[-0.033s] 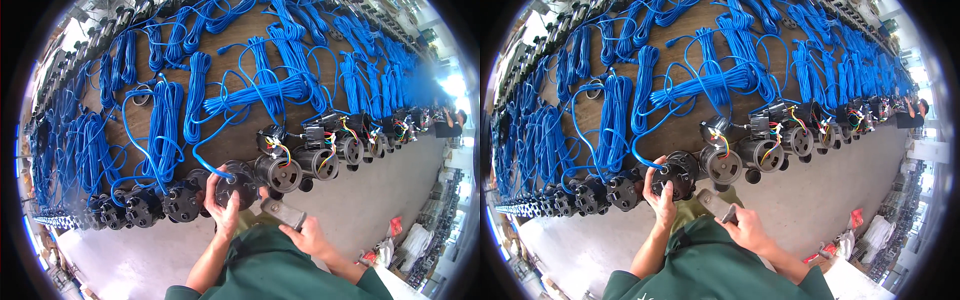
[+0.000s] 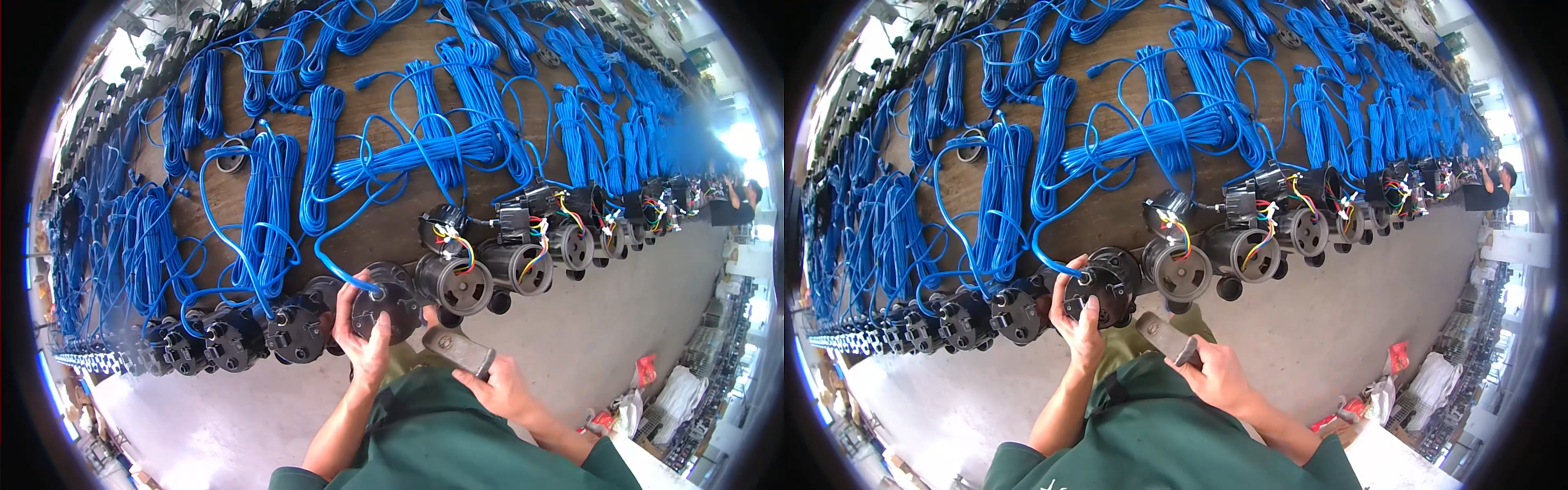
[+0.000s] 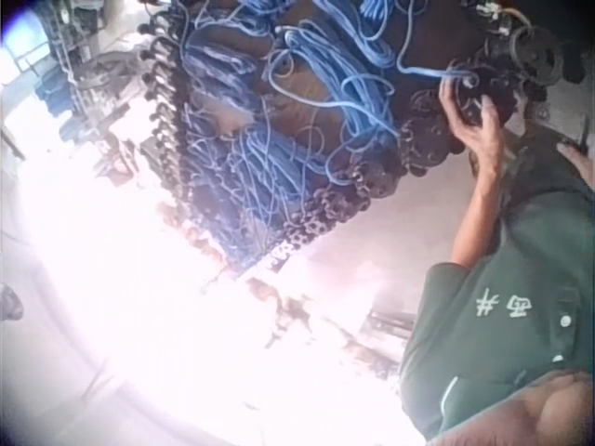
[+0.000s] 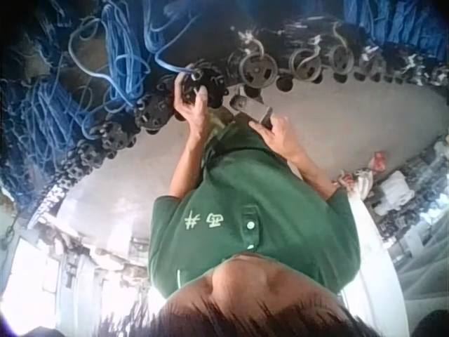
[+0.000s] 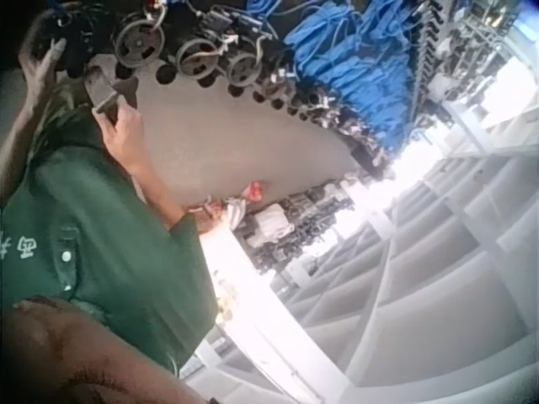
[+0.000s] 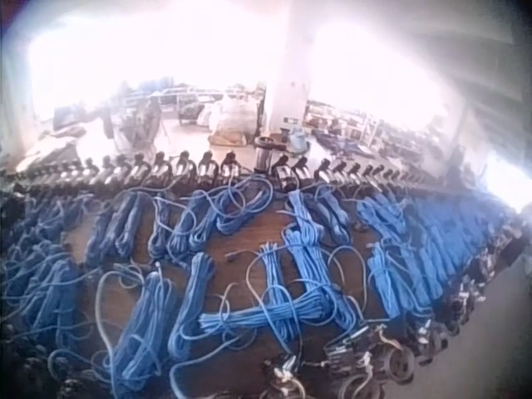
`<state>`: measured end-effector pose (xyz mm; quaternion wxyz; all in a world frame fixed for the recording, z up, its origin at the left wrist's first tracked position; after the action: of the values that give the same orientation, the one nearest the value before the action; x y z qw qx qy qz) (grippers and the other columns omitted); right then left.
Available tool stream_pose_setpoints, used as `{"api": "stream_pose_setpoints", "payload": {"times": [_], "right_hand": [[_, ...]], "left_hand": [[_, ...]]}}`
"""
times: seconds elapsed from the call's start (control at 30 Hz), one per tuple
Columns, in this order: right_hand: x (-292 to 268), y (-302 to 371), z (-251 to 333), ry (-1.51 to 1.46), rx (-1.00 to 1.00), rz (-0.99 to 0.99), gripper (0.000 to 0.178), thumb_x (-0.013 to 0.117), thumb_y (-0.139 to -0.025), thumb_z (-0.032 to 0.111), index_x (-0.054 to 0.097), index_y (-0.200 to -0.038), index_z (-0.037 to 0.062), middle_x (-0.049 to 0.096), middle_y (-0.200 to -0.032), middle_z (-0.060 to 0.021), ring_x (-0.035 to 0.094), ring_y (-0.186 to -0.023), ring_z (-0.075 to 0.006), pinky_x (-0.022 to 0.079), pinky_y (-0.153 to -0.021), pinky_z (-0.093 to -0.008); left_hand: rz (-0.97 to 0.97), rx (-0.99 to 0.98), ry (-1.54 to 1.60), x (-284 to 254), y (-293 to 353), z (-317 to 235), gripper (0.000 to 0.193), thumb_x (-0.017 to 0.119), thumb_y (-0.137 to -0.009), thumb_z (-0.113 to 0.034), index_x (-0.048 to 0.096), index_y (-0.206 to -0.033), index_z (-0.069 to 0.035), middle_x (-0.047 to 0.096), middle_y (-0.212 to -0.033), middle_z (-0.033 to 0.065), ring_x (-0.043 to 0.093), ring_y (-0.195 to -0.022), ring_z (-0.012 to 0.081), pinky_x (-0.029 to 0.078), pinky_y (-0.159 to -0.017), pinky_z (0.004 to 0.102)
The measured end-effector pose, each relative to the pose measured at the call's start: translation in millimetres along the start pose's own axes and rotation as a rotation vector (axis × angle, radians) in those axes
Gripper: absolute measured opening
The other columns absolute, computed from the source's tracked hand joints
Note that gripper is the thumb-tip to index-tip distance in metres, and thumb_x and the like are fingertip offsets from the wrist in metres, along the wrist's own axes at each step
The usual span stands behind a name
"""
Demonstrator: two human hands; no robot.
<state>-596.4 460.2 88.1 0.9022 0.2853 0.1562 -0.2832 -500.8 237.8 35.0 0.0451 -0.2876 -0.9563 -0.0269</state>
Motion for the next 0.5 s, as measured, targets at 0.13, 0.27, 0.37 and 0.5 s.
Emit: {"api": "stream_pose_setpoints", "payload": {"times": [0.13,0.27,0.37,0.5], "right_hand": [[-8.3,-6.5,15.2,-0.001,0.03,0.012,0.026,0.078,-0.095,0.022,0.066,-0.098,-0.001,0.063,-0.066,-0.0138,0.056,-0.053,-0.0232,0.047,-0.055,-0.0362],[-32.1,-17.5,38.7,-0.12,-0.079,-0.097,0.024,0.076,-0.097,0.021,0.067,-0.1,-0.0013,0.063,-0.066,-0.0142,0.058,-0.053,-0.0254,0.047,-0.056,-0.0372],[-40.0,-24.8,67.6,-0.016,-0.198,-0.109,0.022,0.075,-0.098,0.019,0.068,-0.1,-0.0013,0.064,-0.069,-0.0146,0.06,-0.055,-0.0282,0.047,-0.055,-0.0386],[-35.3,-30.1,71.8,0.04,-0.132,0.002,0.025,0.074,-0.098,0.018,0.064,-0.111,-0.0019,0.066,-0.074,-0.0163,0.064,-0.061,-0.0322,0.05,-0.058,-0.0396]], "left_hand": [[0.029,-0.014,-0.025,-2.4,-3.3,2.3,0.064,0.074,-0.084,-0.028,0.06,-0.137,0.004,0.062,-0.138,0.0179,0.059,-0.129,0.0295,0.044,-0.113,0.0441],[0.046,-0.017,-0.02,-1.7,-6.5,3.0,0.063,0.075,-0.082,-0.028,0.061,-0.135,0.004,0.062,-0.138,0.0175,0.06,-0.128,0.0305,0.045,-0.112,0.045],[0.056,0.005,-0.024,0.0,-7.6,-0.8,0.063,0.076,-0.082,-0.027,0.061,-0.134,0.003,0.062,-0.138,0.0175,0.06,-0.128,0.0306,0.045,-0.112,0.0449],[0.068,-0.002,-0.022,-1.2,-7.0,-0.1,0.062,0.075,-0.081,-0.024,0.061,-0.135,0.003,0.062,-0.139,0.0175,0.06,-0.128,0.03,0.045,-0.112,0.0444]]}}
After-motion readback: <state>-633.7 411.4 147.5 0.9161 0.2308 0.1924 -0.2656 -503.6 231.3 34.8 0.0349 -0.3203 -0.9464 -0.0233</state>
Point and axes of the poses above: each hand's wrist, its own y-axis away from the middle knuckle, its own x-axis out of the palm, z = x × y, the point moved 10 cm from there along -y, towards the middle knuckle
